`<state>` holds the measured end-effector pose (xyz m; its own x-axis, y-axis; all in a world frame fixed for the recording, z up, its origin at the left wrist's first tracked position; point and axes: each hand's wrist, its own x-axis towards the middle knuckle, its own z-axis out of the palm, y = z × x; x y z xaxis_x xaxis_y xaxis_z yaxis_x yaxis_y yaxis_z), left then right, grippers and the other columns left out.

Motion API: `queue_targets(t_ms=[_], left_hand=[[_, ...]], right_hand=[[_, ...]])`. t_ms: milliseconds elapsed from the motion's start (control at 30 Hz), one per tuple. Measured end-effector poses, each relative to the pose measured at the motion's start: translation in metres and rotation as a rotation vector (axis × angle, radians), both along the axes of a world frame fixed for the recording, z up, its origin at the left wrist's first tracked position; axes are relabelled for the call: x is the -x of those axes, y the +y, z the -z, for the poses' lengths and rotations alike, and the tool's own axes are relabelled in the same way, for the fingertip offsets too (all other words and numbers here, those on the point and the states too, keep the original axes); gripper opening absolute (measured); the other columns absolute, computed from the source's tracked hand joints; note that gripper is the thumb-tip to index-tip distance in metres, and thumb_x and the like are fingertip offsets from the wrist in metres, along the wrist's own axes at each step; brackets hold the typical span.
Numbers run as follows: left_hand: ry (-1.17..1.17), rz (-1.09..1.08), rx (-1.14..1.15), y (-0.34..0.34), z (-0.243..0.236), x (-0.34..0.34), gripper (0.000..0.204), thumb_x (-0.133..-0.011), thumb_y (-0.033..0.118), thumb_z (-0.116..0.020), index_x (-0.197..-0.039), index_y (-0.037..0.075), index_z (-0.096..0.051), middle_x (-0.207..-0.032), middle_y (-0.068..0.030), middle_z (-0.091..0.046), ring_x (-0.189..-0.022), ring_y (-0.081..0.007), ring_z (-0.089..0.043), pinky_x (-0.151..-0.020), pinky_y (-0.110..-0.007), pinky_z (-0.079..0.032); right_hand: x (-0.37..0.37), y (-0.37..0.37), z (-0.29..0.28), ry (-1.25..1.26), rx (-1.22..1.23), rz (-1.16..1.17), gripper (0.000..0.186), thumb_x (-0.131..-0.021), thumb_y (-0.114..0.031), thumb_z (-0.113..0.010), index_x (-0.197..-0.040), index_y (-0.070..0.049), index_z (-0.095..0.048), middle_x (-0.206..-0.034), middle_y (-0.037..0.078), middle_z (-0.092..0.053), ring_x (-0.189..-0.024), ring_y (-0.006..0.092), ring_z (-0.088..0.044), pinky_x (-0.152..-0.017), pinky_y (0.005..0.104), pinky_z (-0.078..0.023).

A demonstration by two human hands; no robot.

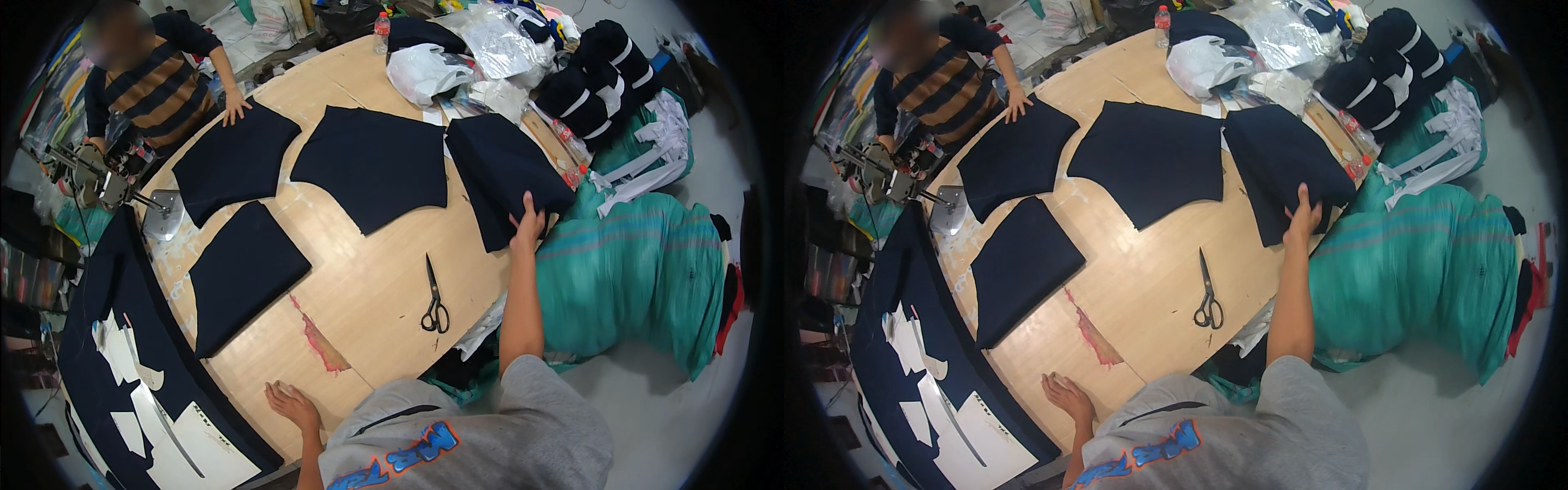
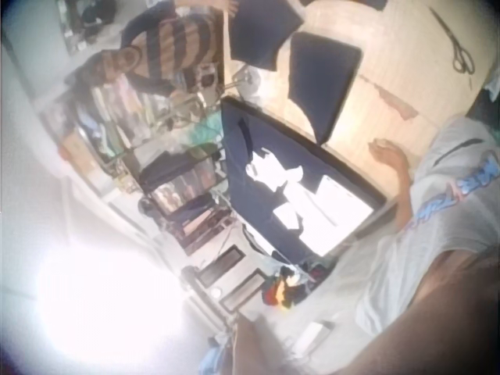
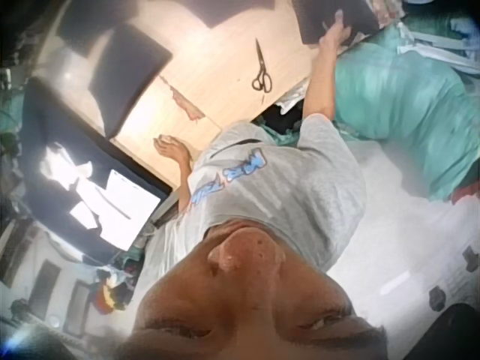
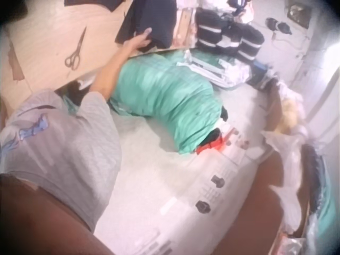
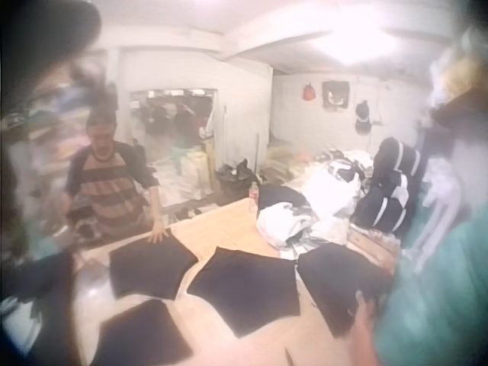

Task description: The person cuts a piece of dark fabric using scissors, then folds and stacks the cut pieces on the table. The person repeatedly aligns and folds the fabric pieces, preparing them for the next step.

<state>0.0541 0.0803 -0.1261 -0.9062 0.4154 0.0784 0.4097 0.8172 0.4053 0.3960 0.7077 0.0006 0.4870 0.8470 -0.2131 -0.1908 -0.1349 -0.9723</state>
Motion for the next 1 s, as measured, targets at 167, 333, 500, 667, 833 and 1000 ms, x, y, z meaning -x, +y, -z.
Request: queue_targets(t_ms=[167, 333, 500, 667, 833, 1000], left_hand=[[-0.015, -0.012, -0.018, -0.002, 0.006, -0.007, 0.049, -0.117, 0.021, -0.055, -0.159, -0.002, -0.05, -0.175, -0.0271, -0.039, -0.166, -0.0451, -0.03, -0.137, -0.061, -0.02], [-0.013, -0.025, -0.014, -0.003, -0.003, 0.003, 0.048, -0.114, 0.019, -0.057, -0.158, 0.0, -0.051, -0.173, -0.0261, -0.042, -0.167, -0.0453, -0.029, -0.137, -0.062, -0.018], [0.022, -0.029, -0.034, -0.002, -0.003, 0.001, 0.048, -0.114, 0.02, -0.058, -0.157, 0.001, -0.052, -0.173, -0.0245, -0.042, -0.166, -0.0444, -0.03, -0.137, -0.063, -0.018], [-0.007, -0.048, -0.014, 0.002, -0.005, -0.006, 0.048, -0.114, 0.021, -0.058, -0.157, 0.002, -0.052, -0.173, -0.023, -0.043, -0.166, -0.0424, -0.03, -0.137, -0.062, -0.018], [0.023, -0.061, 0.019, 0.0, -0.005, -0.003, 0.05, -0.114, 0.021, -0.056, -0.159, 0.0, -0.051, -0.173, -0.0244, -0.042, -0.165, -0.0422, -0.03, -0.137, -0.06, -0.018], [-0.015, -0.12, 0.043, 0.011, -0.016, 0.004, 0.055, -0.12, 0.03, -0.046, -0.167, 0.002, -0.044, -0.18, -0.0221, -0.036, -0.169, -0.0393, -0.027, -0.138, -0.06, -0.018]], right_hand=[[-0.033, -0.032, 0.083, 0.17, 0.318, -0.065, 0.082, -0.098, -0.058, -0.087, -0.158, -0.009, -0.06, -0.141, 0.016, -0.071, -0.103, 0.0314, -0.078, -0.076, 0.0382, -0.069], [-0.039, -0.037, 0.112, 0.117, 0.239, -0.081, 0.091, -0.097, -0.066, -0.085, -0.152, 0.001, -0.059, -0.131, 0.017, -0.072, -0.088, 0.0297, -0.079, -0.073, 0.0382, -0.07], [-0.048, -0.039, 0.118, 0.063, 0.313, -0.063, 0.09, -0.099, -0.071, -0.08, -0.147, 0.0, -0.053, -0.118, 0.019, -0.073, -0.087, 0.0284, -0.076, -0.078, 0.0395, -0.069], [-0.041, -0.09, 0.149, -0.119, 0.264, -0.122, 0.065, -0.111, -0.057, -0.071, -0.138, 0.001, -0.061, -0.112, 0.019, -0.076, -0.082, 0.0268, -0.076, -0.067, 0.0408, -0.064], [0.018, -0.211, 0.148, -1.114, -0.19, -0.518, 0.037, -0.112, -0.023, -0.067, -0.139, 0.002, -0.064, -0.128, 0.023, -0.073, -0.121, 0.0446, -0.068, -0.11, 0.0552, -0.051], [0.07, -0.29, 0.072, -1.189, -0.002, -0.771, 0.07, -0.109, -0.034, -0.066, -0.171, -0.006, -0.047, -0.178, 0.03, -0.037, -0.168, 0.0489, -0.027, -0.139, 0.0644, -0.016]])
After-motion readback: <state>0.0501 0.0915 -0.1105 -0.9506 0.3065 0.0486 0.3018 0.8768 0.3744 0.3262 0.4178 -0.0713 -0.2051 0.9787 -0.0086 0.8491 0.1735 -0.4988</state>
